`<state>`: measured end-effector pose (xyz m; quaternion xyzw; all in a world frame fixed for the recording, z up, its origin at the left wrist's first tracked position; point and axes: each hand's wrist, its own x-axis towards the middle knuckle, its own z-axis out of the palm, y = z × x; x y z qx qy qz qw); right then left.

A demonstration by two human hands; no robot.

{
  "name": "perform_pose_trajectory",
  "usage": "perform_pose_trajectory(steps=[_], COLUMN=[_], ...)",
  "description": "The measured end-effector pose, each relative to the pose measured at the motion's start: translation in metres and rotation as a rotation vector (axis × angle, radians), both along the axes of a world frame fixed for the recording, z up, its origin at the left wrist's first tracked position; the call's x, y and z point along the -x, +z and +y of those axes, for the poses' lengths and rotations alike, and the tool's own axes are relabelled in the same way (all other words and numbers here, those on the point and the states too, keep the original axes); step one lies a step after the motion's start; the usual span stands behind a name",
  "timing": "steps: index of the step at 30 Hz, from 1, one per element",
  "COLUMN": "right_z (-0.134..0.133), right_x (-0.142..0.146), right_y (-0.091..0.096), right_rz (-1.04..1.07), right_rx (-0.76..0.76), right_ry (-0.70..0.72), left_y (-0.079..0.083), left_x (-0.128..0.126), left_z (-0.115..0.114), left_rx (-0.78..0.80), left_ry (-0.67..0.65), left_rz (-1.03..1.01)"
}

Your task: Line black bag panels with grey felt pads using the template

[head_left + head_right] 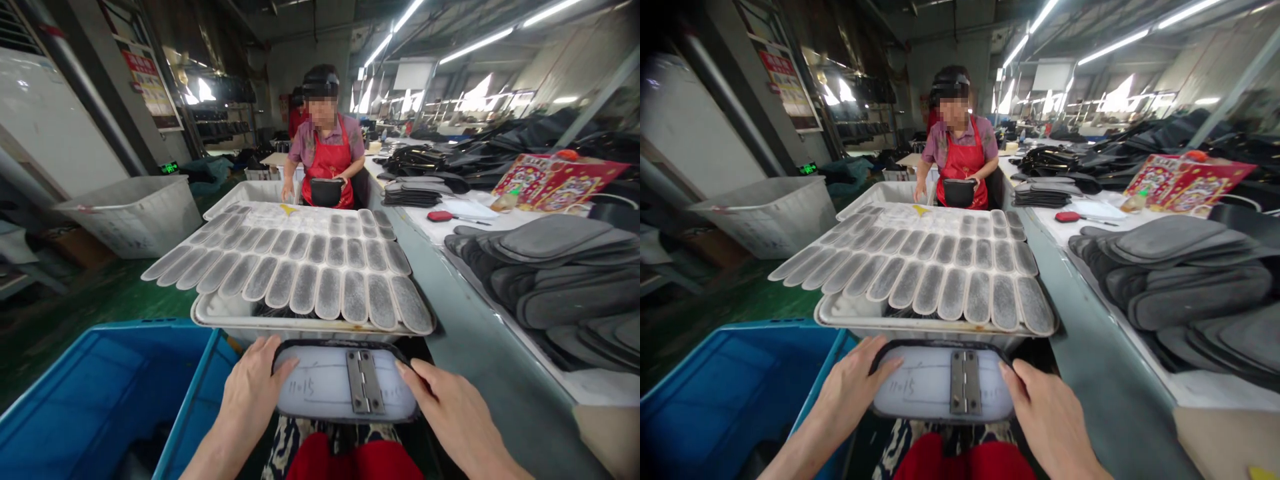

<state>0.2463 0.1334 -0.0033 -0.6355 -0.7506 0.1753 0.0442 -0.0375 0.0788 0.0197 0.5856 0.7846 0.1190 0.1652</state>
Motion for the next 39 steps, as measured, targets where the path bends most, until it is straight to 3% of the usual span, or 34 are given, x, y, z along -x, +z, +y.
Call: perform_pose_trajectory(steps=[2, 4, 7, 9, 13, 16, 20, 26, 29, 32, 34, 37, 39], right_z=[-0.004, -0.009, -0.016, -0.017, -0.011, -0.004, 0.006, 0.010, 0.005, -0.002, -0.004, -0.005, -0.003], right_x=[-0.007, -0.017, -0.031, -0.034, -0.027, -0.020, -0.013, -0.012, -0.024, -0.038, -0.041, -0.033, -0.024], right_y=[0.001, 0.004, 0.011, 0.015, 0.018, 0.024, 0.038, 0.049, 0.044, 0.032, 0.024, 0.014, 0.010], right_rz=[0.076, 0.173, 0.206, 0.150, 0.088, 0.021, 0.020, 0.183, 0.347, 0.500, 0.492, 0.416, 0.390], right_rx=[-0.024, -0.137, -0.324, -0.402, -0.529, -0.460, -0.228, 0.063, 0.084, 0.034, 0.106, 0.227, 0.200], right_ry=[0.019, 0.119, 0.465, 0.666, 0.777, 0.876, 0.958, 0.844, 0.648, 0.221, 0.020, 0.042, 0.102], left_y=[0.005, 0.006, 0.000, -0.006, -0.007, 0.002, 0.011, 0.014, 0.017, 0.020, 0.019, 0.016, 0.012], left_x=[-0.010, -0.023, -0.043, -0.054, -0.067, -0.069, -0.070, -0.068, -0.062, -0.060, -0.065, -0.077, -0.084], left_z=[-0.007, -0.014, -0.019, -0.017, -0.010, -0.007, -0.005, 0.000, 0.003, 0.010, 0.016, 0.027, 0.032], left_rx=[-0.141, -0.235, -0.167, -0.103, -0.103, -0.091, -0.007, 0.104, 0.079, -0.017, -0.078, -0.127, -0.133], left_ry=[-0.058, -0.232, -0.554, -0.637, -0.742, -0.784, -0.726, -0.616, -0.587, -0.710, -0.826, -1.015, -1.085], left_rz=[0.060, 0.080, 0.073, 0.123, 0.212, 0.194, 0.097, -0.035, -0.176, -0.305, -0.275, -0.214, -0.201])
